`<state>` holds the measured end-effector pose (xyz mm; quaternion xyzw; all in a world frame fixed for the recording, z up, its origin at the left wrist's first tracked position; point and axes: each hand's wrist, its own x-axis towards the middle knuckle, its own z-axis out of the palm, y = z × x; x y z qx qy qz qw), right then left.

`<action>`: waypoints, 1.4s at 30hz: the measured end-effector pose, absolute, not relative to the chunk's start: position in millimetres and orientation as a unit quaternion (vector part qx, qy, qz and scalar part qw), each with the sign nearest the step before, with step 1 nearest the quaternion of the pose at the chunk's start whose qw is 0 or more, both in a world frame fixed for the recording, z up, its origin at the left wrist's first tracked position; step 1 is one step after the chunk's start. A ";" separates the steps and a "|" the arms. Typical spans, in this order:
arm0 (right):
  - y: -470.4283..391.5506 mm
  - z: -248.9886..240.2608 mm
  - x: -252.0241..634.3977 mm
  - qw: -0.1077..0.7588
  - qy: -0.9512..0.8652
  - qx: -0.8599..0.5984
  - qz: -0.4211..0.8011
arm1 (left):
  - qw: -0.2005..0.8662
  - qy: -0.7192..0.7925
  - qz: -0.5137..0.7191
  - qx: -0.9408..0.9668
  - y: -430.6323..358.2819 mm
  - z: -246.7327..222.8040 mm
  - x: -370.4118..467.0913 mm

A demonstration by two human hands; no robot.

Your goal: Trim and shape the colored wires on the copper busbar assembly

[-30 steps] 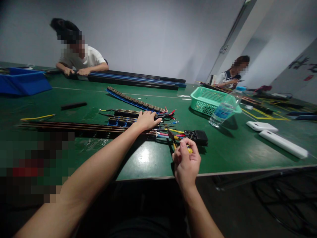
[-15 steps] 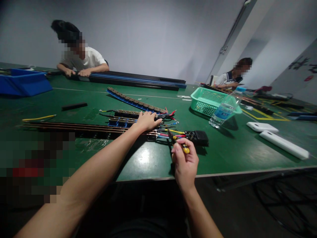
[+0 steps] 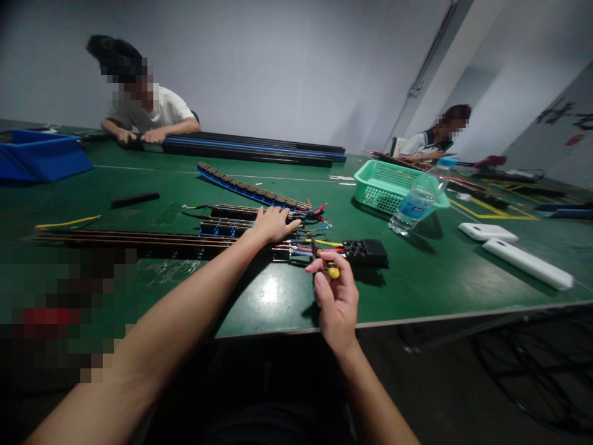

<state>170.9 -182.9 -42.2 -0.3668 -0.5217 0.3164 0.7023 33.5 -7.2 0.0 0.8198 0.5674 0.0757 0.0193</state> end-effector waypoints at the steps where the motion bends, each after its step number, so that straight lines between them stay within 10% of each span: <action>1: -182.7 -41.9 171.1 0.702 -0.517 -0.367 0.326 | 0.019 0.566 0.076 0.821 -6.6 -0.2 33.5; 42: -195.9 -41.3 162.4 0.677 -0.525 -0.365 0.364 | 0.021 0.563 0.078 0.823 -7.9 1.7 33.0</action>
